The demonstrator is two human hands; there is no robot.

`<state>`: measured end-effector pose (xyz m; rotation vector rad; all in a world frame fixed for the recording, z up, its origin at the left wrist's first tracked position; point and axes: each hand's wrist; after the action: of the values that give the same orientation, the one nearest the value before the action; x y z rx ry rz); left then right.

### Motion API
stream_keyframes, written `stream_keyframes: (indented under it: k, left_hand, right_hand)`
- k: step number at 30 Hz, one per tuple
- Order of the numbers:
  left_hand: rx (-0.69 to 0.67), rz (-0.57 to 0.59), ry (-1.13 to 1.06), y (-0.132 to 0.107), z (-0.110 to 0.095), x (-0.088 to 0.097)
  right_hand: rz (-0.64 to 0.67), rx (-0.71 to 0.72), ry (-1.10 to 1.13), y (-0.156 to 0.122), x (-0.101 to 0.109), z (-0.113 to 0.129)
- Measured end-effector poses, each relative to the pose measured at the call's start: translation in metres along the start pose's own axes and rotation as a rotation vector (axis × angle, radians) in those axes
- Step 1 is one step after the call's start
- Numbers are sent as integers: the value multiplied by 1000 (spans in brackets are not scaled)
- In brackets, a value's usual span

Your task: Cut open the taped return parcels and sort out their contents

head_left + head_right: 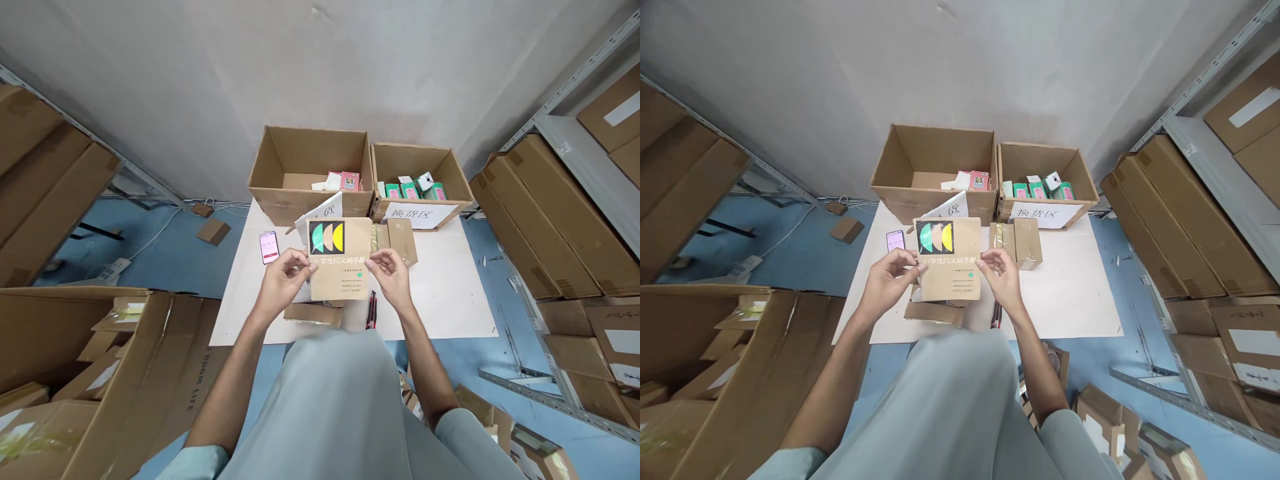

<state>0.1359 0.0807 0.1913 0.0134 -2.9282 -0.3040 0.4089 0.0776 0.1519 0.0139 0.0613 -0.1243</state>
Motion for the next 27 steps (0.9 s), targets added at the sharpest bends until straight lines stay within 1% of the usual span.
stream_keyframes:
  k: [4,8,11,14,18,20,23,27]
  left_hand:
    - [72,73,-74,-1,3,5]
    - [58,128,-94,-1,3,12]
    - [42,119,-93,1,0,14]
    - [58,107,-111,3,-6,13]
    - [144,78,-83,6,-19,8]
    - [188,58,-78,6,-22,4]
    - [217,25,-100,7,-17,0]
    - [221,22,-106,5,4,0]
  right_hand:
    - [58,0,-71,-2,6,5]
    - [132,-1,-64,-1,14,5]
    - [182,-4,-47,2,18,3]
    - [180,-19,-38,5,16,4]
    - [134,-119,-45,7,7,11]
    - [121,-178,-36,7,2,14]
    - [118,-218,-29,8,-3,15]
    - [132,-238,-59,7,-4,6]
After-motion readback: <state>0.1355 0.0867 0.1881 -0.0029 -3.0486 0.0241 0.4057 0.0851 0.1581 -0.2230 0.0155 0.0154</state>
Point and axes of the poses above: each hand's wrist, its own y-axis towards the middle knuckle, its own x-axis out of the back of the hand, z = x × y, and after that the axes turned 6 degrees about -x, right-handed
